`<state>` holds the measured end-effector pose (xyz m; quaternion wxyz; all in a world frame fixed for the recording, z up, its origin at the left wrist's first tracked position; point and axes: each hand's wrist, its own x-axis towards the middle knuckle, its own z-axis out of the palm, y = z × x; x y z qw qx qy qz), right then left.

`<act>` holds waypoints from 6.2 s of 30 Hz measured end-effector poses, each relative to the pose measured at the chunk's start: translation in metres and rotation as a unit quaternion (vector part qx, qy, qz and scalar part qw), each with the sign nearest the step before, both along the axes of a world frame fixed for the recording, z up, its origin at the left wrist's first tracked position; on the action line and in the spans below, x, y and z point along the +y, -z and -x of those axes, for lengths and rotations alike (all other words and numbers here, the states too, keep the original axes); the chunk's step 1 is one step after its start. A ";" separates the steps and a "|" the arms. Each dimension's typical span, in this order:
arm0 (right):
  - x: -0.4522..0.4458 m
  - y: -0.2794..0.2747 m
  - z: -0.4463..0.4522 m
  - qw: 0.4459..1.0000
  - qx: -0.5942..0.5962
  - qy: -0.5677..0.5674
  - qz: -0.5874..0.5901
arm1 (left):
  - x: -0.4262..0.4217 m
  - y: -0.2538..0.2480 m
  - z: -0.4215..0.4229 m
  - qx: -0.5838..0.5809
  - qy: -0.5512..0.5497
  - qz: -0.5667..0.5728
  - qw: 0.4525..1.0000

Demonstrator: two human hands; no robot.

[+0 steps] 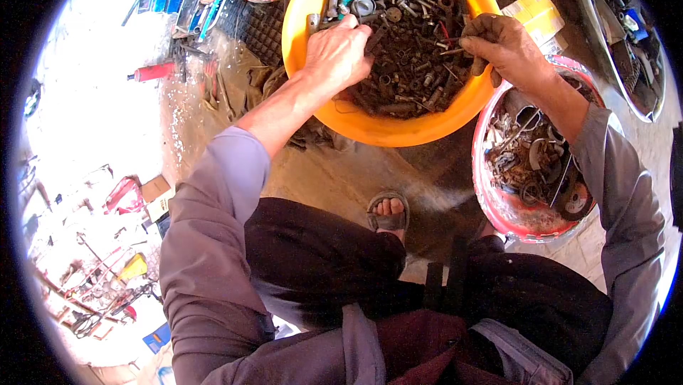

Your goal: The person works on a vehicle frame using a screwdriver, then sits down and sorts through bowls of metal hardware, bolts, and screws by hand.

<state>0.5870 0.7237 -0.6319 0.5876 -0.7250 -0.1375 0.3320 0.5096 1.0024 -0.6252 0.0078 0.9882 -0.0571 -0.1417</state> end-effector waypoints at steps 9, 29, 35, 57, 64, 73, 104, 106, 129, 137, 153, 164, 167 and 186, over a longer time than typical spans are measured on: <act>0.001 0.001 0.000 1.000 0.005 -0.003 0.010 | -0.004 0.010 -0.014 0.092 -0.155 0.091 0.979; 0.002 -0.006 0.000 1.000 0.027 -0.001 0.002 | -0.002 -0.047 -0.038 0.198 -0.332 0.443 0.809; 0.000 -0.008 -0.001 1.000 0.014 -0.012 0.018 | -0.009 -0.051 -0.039 0.183 -0.346 0.471 0.791; 0.001 -0.008 -0.002 0.994 -0.011 -0.054 0.094 | -0.216 -0.185 0.046 -0.124 0.186 0.516 0.827; 0.008 0.011 0.003 0.982 -0.187 -0.025 0.007 | -0.136 -0.171 0.027 0.011 0.368 0.165 0.915; 0.001 0.000 -0.001 1.000 0.007 -0.009 0.011 | 0.011 -0.056 -0.026 0.127 0.037 -0.021 0.991; 0.000 -0.004 -0.002 1.000 0.010 -0.016 0.016 | 0.003 0.001 -0.006 0.021 0.095 -0.105 0.990; -0.001 -0.003 -0.003 1.000 0.010 -0.020 0.019 | -0.002 -0.002 -0.003 -0.048 0.124 -0.056 0.990; 0.000 -0.005 -0.001 1.000 0.023 0.009 0.010 | -0.016 0.000 -0.026 0.062 -0.120 0.414 0.900; 0.000 -0.018 -0.002 0.998 0.061 -0.011 0.019 | -0.011 -0.031 -0.036 0.187 -0.296 0.702 0.620; 0.001 -0.015 -0.001 0.998 0.053 -0.012 0.018 | -0.005 -0.036 -0.038 0.172 -0.206 0.685 0.677; 0.006 -0.016 0.008 0.993 -0.020 -0.092 0.078 | -0.004 -0.046 -0.039 0.112 -0.250 0.661 0.698; 0.008 -0.021 0.010 0.991 -0.035 -0.095 0.091 | -0.004 -0.042 -0.036 0.084 -0.258 0.645 0.715; 0.012 -0.030 -0.006 0.982 0.164 -0.072 -0.062 | -0.018 -0.054 -0.025 0.172 -0.264 0.609 0.727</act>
